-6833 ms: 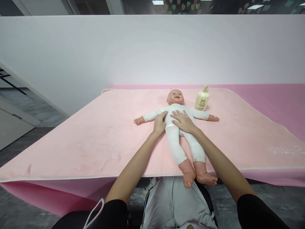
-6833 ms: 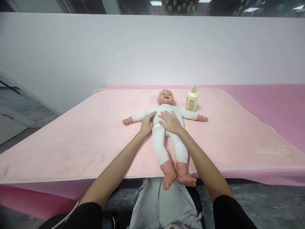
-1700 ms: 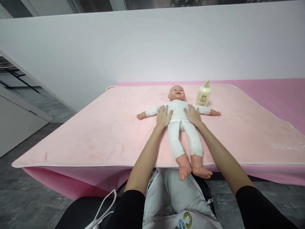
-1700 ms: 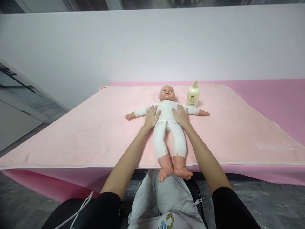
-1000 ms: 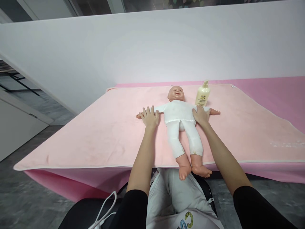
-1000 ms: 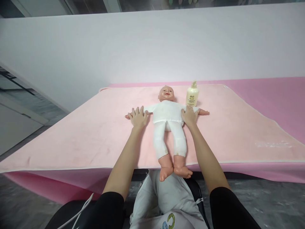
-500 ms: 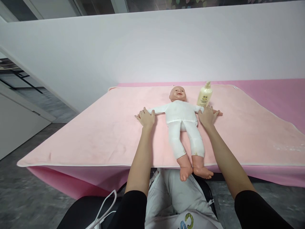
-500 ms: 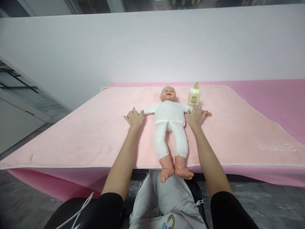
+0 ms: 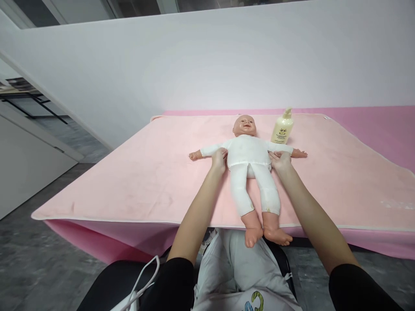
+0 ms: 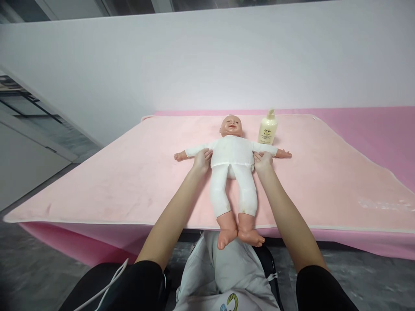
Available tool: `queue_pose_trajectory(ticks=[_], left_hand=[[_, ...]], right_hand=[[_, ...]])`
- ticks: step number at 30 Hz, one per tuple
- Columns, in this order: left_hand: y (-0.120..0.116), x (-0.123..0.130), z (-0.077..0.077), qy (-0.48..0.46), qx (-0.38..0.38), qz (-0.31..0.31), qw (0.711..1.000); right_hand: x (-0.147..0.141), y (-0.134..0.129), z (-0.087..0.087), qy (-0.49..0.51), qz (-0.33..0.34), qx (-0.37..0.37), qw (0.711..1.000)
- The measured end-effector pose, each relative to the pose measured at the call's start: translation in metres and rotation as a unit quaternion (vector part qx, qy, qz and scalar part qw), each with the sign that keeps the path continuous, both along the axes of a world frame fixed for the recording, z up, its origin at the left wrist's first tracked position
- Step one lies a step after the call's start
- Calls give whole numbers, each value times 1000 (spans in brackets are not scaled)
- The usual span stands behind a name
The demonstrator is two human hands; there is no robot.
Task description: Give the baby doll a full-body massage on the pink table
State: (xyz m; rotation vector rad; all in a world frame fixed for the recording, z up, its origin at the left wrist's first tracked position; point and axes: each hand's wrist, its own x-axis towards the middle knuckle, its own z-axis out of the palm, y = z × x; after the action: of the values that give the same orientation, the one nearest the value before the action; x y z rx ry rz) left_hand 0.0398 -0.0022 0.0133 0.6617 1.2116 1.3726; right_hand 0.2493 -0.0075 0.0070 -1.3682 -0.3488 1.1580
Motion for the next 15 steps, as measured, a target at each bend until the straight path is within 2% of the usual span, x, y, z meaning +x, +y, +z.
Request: queue_pose_trajectory(ticks=[3, 5, 6, 8, 11, 15], left_hand=[[-5, -14, 14, -155, -99, -14, 983], [-8, -21, 21, -210, -111, -45, 970], [-9, -24, 23, -222, -107, -54, 968], [-9, -25, 23, -219, -96, -48, 970], [-7, -27, 18, -199, -89, -13, 976], [-1, -38, 12, -194, -73, 22, 978]], right_hand=[[10, 3, 1, -10, 99, 15, 995], [16, 4, 3, -25, 161, 46, 986], [19, 4, 4, -25, 171, 61, 983], [24, 5, 6, -3, 149, 74, 986], [35, 4, 6, 25, 103, 54, 993], [48, 5, 2, -50, 130, 41, 989]])
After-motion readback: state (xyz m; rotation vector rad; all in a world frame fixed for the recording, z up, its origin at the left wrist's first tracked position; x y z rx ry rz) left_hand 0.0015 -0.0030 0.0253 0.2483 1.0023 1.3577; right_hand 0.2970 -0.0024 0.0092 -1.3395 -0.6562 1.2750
